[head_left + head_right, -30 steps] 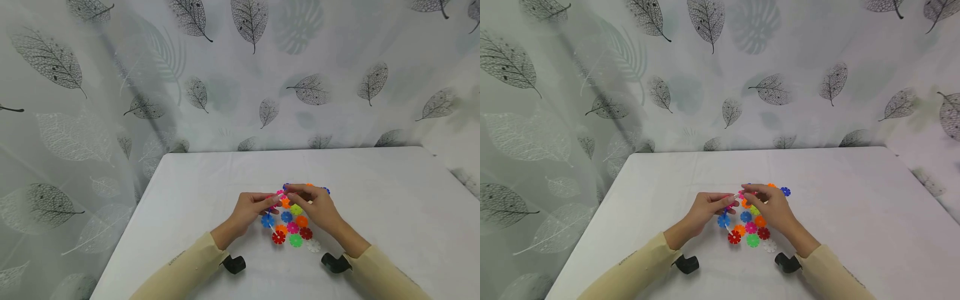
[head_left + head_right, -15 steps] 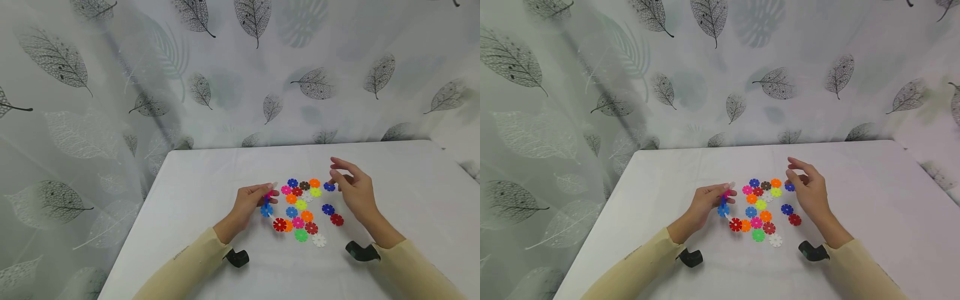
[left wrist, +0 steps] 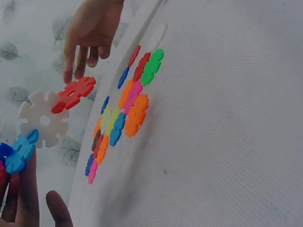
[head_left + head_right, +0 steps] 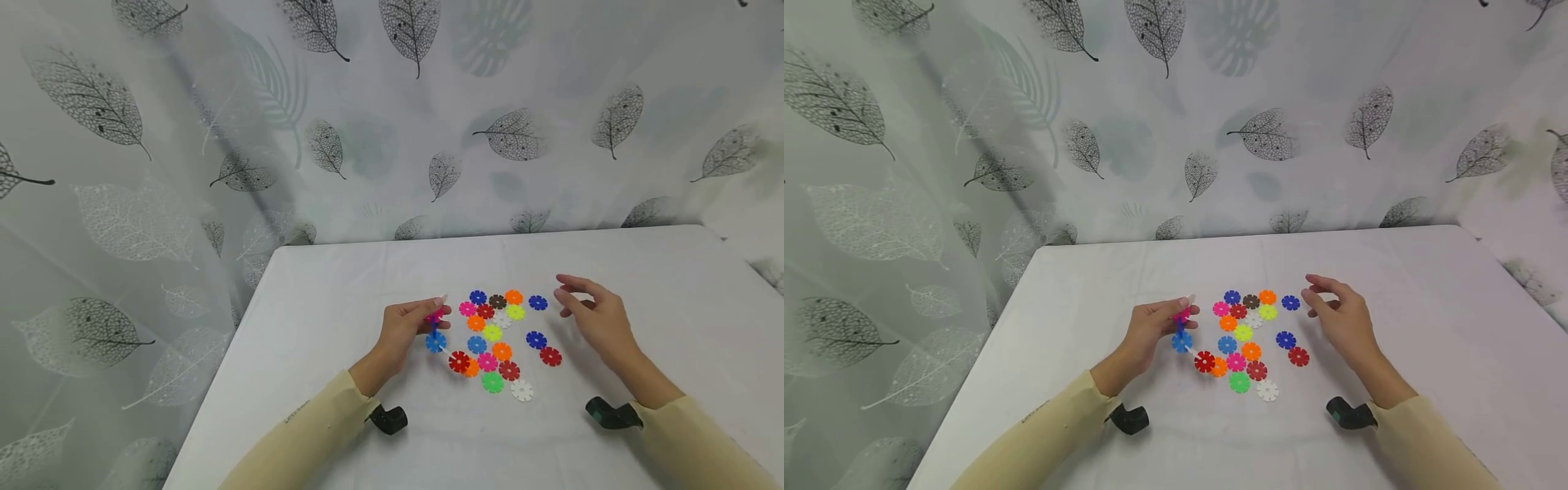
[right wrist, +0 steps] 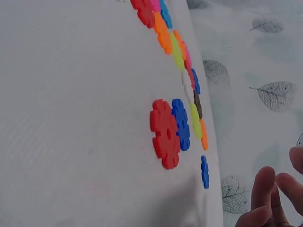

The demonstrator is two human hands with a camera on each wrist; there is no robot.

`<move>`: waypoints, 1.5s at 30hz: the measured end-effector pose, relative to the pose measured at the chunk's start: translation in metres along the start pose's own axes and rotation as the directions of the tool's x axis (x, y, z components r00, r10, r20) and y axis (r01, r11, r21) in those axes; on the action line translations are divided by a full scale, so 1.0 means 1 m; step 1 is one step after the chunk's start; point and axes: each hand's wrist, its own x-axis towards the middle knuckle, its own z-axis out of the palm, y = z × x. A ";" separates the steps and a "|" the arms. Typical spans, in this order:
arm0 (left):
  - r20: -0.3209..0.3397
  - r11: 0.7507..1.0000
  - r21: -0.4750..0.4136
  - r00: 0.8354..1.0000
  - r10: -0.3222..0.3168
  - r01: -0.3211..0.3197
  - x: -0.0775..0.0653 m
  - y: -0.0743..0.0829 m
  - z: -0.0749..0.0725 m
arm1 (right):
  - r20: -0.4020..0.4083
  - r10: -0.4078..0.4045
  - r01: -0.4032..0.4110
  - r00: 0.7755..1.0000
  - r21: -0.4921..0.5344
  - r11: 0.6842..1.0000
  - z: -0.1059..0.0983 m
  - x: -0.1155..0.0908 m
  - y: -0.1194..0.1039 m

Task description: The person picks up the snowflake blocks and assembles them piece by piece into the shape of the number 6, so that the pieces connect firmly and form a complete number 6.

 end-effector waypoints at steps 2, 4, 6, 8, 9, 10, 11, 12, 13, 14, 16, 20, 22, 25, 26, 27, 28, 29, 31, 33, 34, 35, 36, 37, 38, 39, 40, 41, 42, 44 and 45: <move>-0.004 1.000 -0.002 1.000 0.002 -0.002 0.000 -0.001 -0.001 | 0.047 0.038 -0.037 0.998 -0.029 0.999 -0.001 0.000 0.003; -0.006 1.000 -0.003 1.000 0.004 -0.004 0.001 -0.002 -0.001 | 0.097 0.074 -0.068 0.993 -0.061 0.996 -0.001 0.001 0.006; -0.007 1.000 -0.005 1.000 0.002 -0.002 0.001 -0.001 -0.001 | 0.148 0.094 -0.077 0.985 -0.113 0.991 -0.001 0.002 0.009; -0.008 1.000 -0.010 1.000 -0.002 0.002 0.001 -0.001 -0.001 | 0.192 0.106 -0.075 0.976 -0.159 0.984 0.000 0.003 0.011; -0.008 1.000 -0.013 1.000 -0.005 0.005 0.001 0.000 -0.001 | 0.216 0.104 -0.063 0.971 -0.186 0.980 0.000 0.004 0.012; -0.006 1.000 -0.018 1.000 -0.009 0.008 0.001 0.000 -0.001 | 0.237 0.106 -0.055 0.966 -0.211 0.976 0.000 0.004 0.013; -0.005 1.000 -0.023 1.000 -0.010 0.010 0.000 0.001 -0.001 | 0.259 0.106 -0.045 0.960 -0.231 0.972 -0.001 0.004 0.013; -0.003 1.000 -0.027 1.000 -0.016 0.016 0.001 0.001 -0.001 | 0.279 0.105 -0.034 0.955 -0.248 0.968 0.000 0.004 0.013; 0.000 0.999 -0.032 1.000 -0.019 0.019 0.001 0.001 -0.001 | 0.298 0.103 -0.023 0.949 -0.262 0.965 0.000 0.004 0.013; 0.004 0.999 -0.039 1.000 -0.021 0.021 0.001 0.002 -0.001 | 0.316 0.104 -0.014 0.943 -0.276 0.961 -0.001 0.004 0.012; 0.014 0.999 -0.049 1.000 -0.023 0.023 0.001 0.002 -0.001 | 0.341 0.100 0.007 0.935 -0.298 0.954 0.000 0.003 0.011; 0.032 0.998 -0.064 0.999 -0.022 0.024 0.002 0.000 -0.001 | 0.365 0.092 0.035 0.926 -0.327 0.944 0.002 0.003 0.008; 0.041 0.997 -0.068 0.999 -0.023 0.026 0.003 0.000 -0.002 | 0.368 0.089 0.046 0.925 -0.341 0.939 0.004 0.003 0.006; 0.054 0.997 -0.072 0.998 -0.024 0.028 0.004 -0.001 -0.003 | 0.367 0.085 0.054 0.926 -0.353 0.934 0.007 0.004 0.004; 0.057 0.997 -0.073 0.998 -0.023 0.027 0.004 -0.001 -0.003 | 0.368 0.084 0.057 0.926 -0.356 0.933 0.007 0.004 0.004; 0.062 0.997 -0.074 0.998 -0.021 0.025 0.003 -0.001 -0.003 | 0.369 0.083 0.060 0.926 -0.358 0.932 0.008 0.004 0.004; 0.065 0.997 -0.074 0.998 -0.017 0.022 0.003 -0.002 -0.003 | 0.372 0.083 0.060 0.925 -0.357 0.932 0.008 0.004 0.004; 0.068 0.997 -0.076 0.998 -0.014 0.020 0.003 -0.002 -0.003 | 0.372 0.086 0.057 0.924 -0.355 0.933 0.009 0.004 0.003; 0.072 0.997 -0.076 0.997 -0.007 0.012 0.003 -0.002 -0.003 | 0.375 0.090 0.053 0.923 -0.354 0.934 0.010 0.005 0.003; 0.073 0.997 -0.078 0.997 -0.003 0.009 0.003 -0.003 -0.003 | 0.378 0.095 0.047 0.921 -0.349 0.936 0.010 0.005 0.003; 0.073 0.997 -0.077 0.997 -0.003 0.009 0.003 -0.003 -0.003 | 0.381 0.098 0.042 0.919 -0.341 0.939 0.010 0.005 0.002; 0.073 0.997 -0.077 0.997 -0.005 0.010 0.003 -0.003 -0.003 | 0.383 0.098 0.039 0.918 -0.333 0.942 0.011 0.005 0.002; 0.073 0.997 -0.076 0.997 -0.006 0.011 0.003 -0.003 -0.003 | 0.387 0.098 0.036 0.917 -0.325 0.945 0.011 0.005 0.001; 0.071 0.997 -0.072 0.997 -0.007 0.013 0.003 -0.002 -0.003 | 0.389 0.098 0.034 0.916 -0.317 0.948 0.011 0.005 0.001; 0.072 0.997 -0.071 0.997 -0.012 0.017 0.003 -0.002 -0.003 | 0.393 0.094 0.035 0.915 -0.309 0.950 0.011 0.005 0.000; 0.072 0.997 -0.071 0.997 -0.014 0.020 0.003 -0.002 -0.003 | 0.396 0.090 0.036 0.914 -0.300 0.953 0.012 0.004 0.000; 0.074 0.997 -0.071 0.997 -0.016 0.022 0.003 -0.002 -0.003 | 0.400 0.083 0.041 0.913 -0.292 0.955 0.012 0.004 -0.001; 0.076 0.997 -0.072 0.997 -0.017 0.022 0.003 -0.001 -0.003 | 0.402 0.075 0.047 0.913 -0.287 0.957 0.012 0.004 -0.002; 0.078 0.997 -0.074 0.997 -0.018 0.024 0.002 -0.001 -0.003 | 0.404 0.069 0.052 0.912 -0.282 0.958 0.012 0.004 -0.002; 0.084 0.996 -0.083 0.996 -0.020 0.027 0.001 0.000 -0.002 | 0.412 0.057 0.059 0.909 -0.265 0.962 0.012 0.005 -0.004; 0.086 0.996 -0.087 0.996 -0.021 0.028 0.001 0.000 -0.002 | 0.418 0.049 0.065 0.907 -0.254 0.965 0.012 0.005 -0.006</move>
